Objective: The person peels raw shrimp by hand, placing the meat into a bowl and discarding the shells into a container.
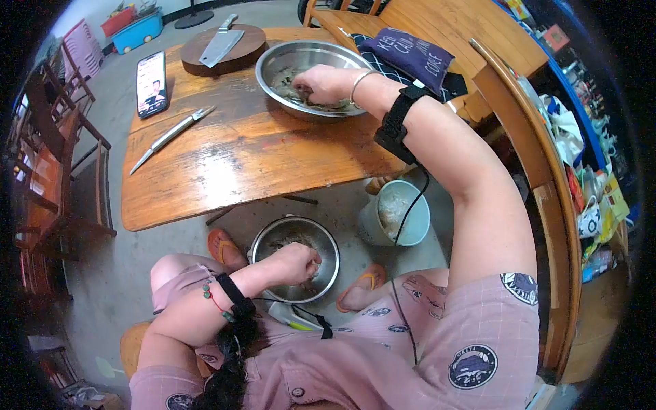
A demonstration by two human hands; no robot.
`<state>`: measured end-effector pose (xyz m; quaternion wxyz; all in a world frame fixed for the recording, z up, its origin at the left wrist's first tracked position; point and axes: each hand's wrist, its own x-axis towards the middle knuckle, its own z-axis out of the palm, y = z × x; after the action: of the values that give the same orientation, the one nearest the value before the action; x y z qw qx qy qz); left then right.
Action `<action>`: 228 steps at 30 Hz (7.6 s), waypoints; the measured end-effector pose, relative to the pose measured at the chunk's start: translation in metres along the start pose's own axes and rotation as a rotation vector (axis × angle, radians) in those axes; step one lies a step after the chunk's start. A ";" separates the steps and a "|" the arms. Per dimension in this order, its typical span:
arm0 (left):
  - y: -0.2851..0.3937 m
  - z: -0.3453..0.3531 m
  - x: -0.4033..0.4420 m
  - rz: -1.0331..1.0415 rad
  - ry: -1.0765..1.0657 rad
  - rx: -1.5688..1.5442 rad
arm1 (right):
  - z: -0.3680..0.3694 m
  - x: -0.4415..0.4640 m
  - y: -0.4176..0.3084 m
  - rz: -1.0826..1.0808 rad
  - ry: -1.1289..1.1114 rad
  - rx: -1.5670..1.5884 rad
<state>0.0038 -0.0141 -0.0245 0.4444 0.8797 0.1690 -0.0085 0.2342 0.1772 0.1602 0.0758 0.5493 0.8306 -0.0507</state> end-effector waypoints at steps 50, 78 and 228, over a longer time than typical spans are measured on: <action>-0.002 -0.008 0.003 -0.396 0.258 -1.309 | 0.210 -0.205 -0.185 0.168 0.633 0.943; -0.010 0.001 0.009 -0.314 0.288 -0.608 | 0.217 -0.209 -0.162 0.070 0.609 0.505; 0.004 -0.006 0.002 -0.340 0.190 -0.787 | 0.226 -0.201 -0.179 0.120 0.696 0.481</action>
<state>0.0055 -0.0109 -0.0182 0.7204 0.6000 0.3418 0.0644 0.1623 -0.1127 -0.0257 -0.3367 0.5830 0.7377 -0.0500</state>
